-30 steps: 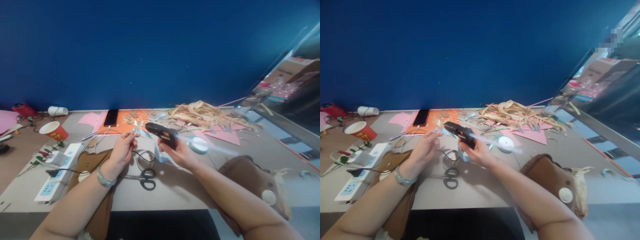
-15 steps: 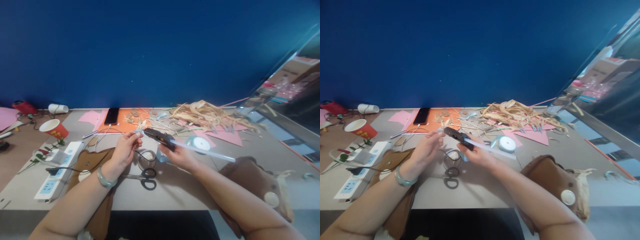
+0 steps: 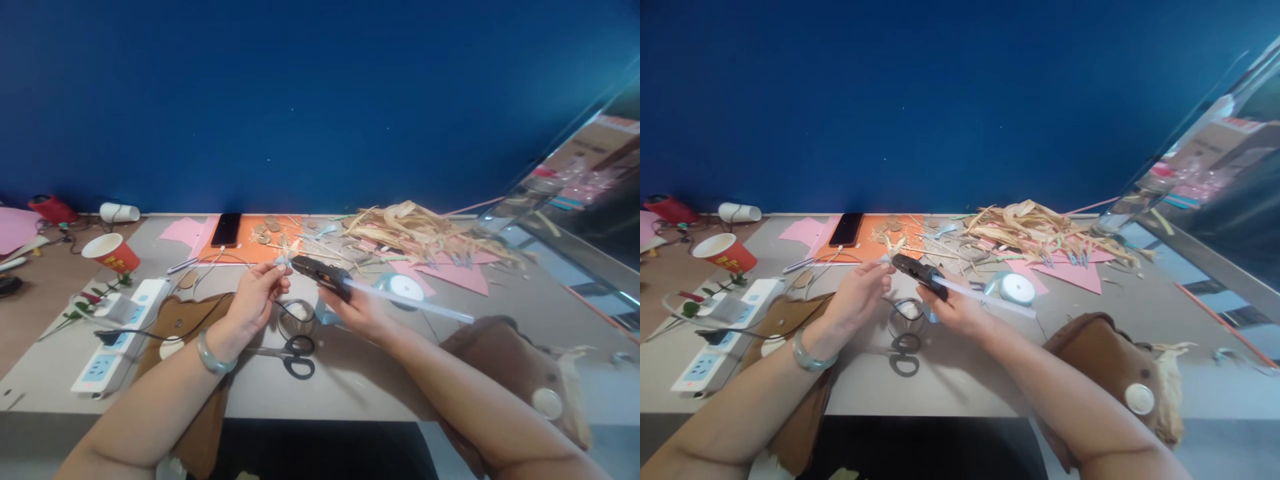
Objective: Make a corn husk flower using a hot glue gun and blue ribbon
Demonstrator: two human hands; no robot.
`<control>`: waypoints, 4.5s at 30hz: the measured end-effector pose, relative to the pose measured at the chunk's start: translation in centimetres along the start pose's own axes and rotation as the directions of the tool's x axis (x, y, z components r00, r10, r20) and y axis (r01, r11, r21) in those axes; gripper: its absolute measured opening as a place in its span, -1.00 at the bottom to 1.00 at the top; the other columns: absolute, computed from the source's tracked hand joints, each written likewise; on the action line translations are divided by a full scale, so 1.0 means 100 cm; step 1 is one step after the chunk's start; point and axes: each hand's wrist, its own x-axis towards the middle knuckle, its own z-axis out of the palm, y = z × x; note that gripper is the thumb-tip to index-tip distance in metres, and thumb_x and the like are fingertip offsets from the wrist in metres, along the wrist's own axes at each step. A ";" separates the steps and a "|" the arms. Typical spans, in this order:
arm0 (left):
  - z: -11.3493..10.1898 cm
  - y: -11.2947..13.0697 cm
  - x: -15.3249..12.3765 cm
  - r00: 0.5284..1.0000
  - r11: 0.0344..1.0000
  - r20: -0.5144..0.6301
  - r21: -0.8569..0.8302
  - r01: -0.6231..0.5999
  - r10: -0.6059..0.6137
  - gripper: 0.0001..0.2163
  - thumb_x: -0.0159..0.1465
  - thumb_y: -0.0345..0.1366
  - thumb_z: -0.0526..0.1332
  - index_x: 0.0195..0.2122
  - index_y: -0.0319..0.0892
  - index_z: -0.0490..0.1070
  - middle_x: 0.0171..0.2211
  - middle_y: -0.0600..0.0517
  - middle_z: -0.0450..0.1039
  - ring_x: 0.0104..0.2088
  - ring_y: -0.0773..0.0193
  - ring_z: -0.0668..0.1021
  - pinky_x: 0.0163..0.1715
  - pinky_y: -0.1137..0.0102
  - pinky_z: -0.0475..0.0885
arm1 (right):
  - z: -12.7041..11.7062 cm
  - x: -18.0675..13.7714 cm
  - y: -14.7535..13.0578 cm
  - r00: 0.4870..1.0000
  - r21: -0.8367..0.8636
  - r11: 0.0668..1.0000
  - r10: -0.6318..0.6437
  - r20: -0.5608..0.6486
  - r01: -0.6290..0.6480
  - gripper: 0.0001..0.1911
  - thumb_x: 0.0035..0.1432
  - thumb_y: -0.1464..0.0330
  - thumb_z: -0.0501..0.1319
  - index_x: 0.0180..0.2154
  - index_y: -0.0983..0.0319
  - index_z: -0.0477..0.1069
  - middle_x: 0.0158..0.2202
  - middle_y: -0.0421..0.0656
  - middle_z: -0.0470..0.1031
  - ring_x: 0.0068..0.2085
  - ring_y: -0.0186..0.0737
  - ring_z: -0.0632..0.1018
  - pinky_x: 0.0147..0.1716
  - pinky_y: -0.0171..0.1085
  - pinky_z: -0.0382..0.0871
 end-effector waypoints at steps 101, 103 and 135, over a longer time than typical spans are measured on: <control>0.000 0.003 0.000 1.000 1.000 0.030 -0.025 0.003 -0.002 -0.82 -0.01 -0.35 0.42 -0.45 -0.29 0.46 -0.48 0.05 0.52 -0.60 0.55 0.44 -0.57 0.61 0.35 | -0.005 -0.002 0.001 0.998 0.096 0.994 0.060 0.009 -0.060 -0.69 0.23 0.15 0.11 -0.39 0.26 0.34 -0.56 -0.21 0.31 -0.53 -0.33 0.32 -0.54 -0.31 0.22; 0.000 0.005 0.001 1.000 0.999 -0.003 -0.044 0.000 0.000 -0.81 -0.03 -0.36 0.43 -0.45 -0.28 0.46 -0.47 0.05 0.53 -0.60 0.54 0.44 -0.57 0.61 0.36 | -0.009 -0.002 0.002 0.998 0.242 0.968 0.069 0.000 -0.067 -0.67 0.24 0.12 0.09 -0.34 0.26 0.35 -0.59 -0.24 0.27 -0.55 -0.34 0.30 -0.56 -0.31 0.21; 0.000 0.011 -0.021 0.842 0.967 0.495 -0.016 0.253 -0.212 -0.78 -0.03 -0.32 0.46 -0.54 -0.27 0.42 -0.58 0.05 0.51 -0.75 0.55 0.37 -0.76 0.64 0.24 | -0.005 0.031 0.070 0.968 -0.540 0.805 0.173 -0.183 -0.246 -0.66 0.20 0.35 0.11 -0.03 0.31 0.45 -0.05 0.11 0.44 0.04 0.11 0.38 0.04 0.04 0.19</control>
